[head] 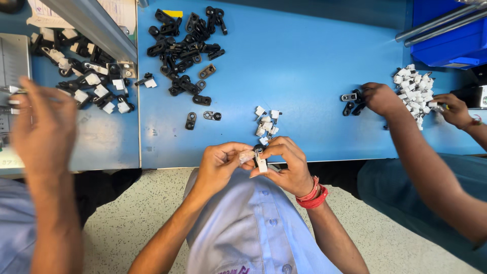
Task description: The person repeatedly picks small black and white plastic components from piles on a blue workbench, joins them by hand, and places the assembled units into a growing pile. Later, the person gathers the assembled units and pours them into a clear plastic bag.
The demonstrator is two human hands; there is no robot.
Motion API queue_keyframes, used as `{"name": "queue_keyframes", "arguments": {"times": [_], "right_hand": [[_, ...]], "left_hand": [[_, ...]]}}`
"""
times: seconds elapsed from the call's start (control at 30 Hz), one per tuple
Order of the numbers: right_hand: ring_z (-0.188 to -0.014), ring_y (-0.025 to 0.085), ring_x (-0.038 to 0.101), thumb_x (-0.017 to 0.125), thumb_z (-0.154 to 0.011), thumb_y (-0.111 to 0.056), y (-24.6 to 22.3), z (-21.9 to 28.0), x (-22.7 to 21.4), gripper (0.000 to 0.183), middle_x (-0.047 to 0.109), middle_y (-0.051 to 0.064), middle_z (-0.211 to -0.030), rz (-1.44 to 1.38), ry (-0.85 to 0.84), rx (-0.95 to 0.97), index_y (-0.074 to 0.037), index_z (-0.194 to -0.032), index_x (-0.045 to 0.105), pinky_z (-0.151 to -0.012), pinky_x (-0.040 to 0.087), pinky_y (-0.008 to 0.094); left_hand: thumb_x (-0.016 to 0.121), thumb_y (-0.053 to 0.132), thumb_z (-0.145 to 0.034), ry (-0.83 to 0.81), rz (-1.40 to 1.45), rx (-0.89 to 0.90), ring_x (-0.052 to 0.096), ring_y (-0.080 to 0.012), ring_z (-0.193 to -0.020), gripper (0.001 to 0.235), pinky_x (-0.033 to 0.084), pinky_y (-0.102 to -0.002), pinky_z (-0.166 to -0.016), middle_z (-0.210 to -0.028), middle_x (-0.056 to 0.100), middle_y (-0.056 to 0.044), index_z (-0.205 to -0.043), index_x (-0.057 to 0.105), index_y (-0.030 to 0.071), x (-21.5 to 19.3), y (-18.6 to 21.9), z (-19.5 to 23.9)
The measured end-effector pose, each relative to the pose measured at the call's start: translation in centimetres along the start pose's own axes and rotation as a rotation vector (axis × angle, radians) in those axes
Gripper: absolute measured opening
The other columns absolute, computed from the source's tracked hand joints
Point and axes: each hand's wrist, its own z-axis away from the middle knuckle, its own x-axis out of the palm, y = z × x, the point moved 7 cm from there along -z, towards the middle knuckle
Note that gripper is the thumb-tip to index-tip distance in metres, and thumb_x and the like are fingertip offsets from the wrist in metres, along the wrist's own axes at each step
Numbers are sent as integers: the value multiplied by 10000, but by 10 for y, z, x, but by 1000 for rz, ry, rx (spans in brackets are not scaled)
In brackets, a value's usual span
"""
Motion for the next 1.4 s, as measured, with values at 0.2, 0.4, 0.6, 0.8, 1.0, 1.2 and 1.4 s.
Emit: {"name": "queue_keyframes", "arguments": {"times": [0.2, 0.4, 0.6, 0.8, 1.0, 1.2, 1.4], "right_hand": [[-993, 252, 718, 794, -886, -98, 7, 6, 11, 359, 727, 108, -1065, -62, -60, 150, -42, -1200, 629, -864, 571, 350], [-1069, 288, 717, 645, -961, -42, 22, 2, 9, 499, 666, 184, -1310, 9, -119, 214, 3, -1429, 478, -911, 553, 400], [-872, 273, 741, 724, -936, -196, 78, 26, -13, 314, 751, 102, -1067, 333, -140, 511, -118, -1237, 683, -724, 568, 385], [-807, 269, 741, 765, -901, -213, 103, 55, 26, 197, 738, 96, -1007, 311, -72, 453, -134, -1080, 741, -647, 566, 374], [-741, 225, 732, 801, -890, -233, 122, 71, 50, 180, 741, 57, -905, 377, 76, 558, -127, -1015, 728, -614, 548, 366], [-710, 250, 683, 836, -813, -226, 125, 76, 41, 202, 701, 77, -859, 425, 17, 569, -142, -976, 751, -618, 530, 372], [-860, 291, 695, 877, -771, -235, 121, 72, 43, 224, 743, 48, -969, 447, 8, 339, -141, -874, 702, -760, 538, 376]], "left_hand": [[614, 53, -1015, -60, 111, 0, 702, -135, -922, 319, 581, -268, -848, -993, 723, -103, -1326, 624, -14, 3, 16, 6], [573, 47, -1004, 385, -695, 483, 629, -277, -1220, 260, 474, -399, -1091, -1237, 658, -155, -1251, 623, -17, -45, 47, 15], [590, 169, -1139, 929, -1379, 429, 427, -407, -1487, 374, 180, -574, -1250, -1571, 531, -207, -1489, 554, 43, -192, 68, 23], [670, 195, -1058, 806, -1367, 410, 481, -401, -1337, 400, 220, -581, -1147, -1408, 564, -231, -1429, 611, 58, -184, 24, 16], [833, 195, -843, 488, -1243, 425, 523, -260, -1010, 422, 342, -433, -965, -1042, 616, -49, -1248, 731, 134, -91, -3, -38], [853, 134, -809, 425, -1124, 415, 546, -243, -1005, 297, 360, -410, -951, -1049, 647, -50, -1095, 771, 126, -81, 19, -48], [834, 73, -825, 269, -399, 169, 703, -184, -1008, 365, 571, -342, -911, -1155, 754, -91, -1162, 699, 42, -72, -17, -51]]}}
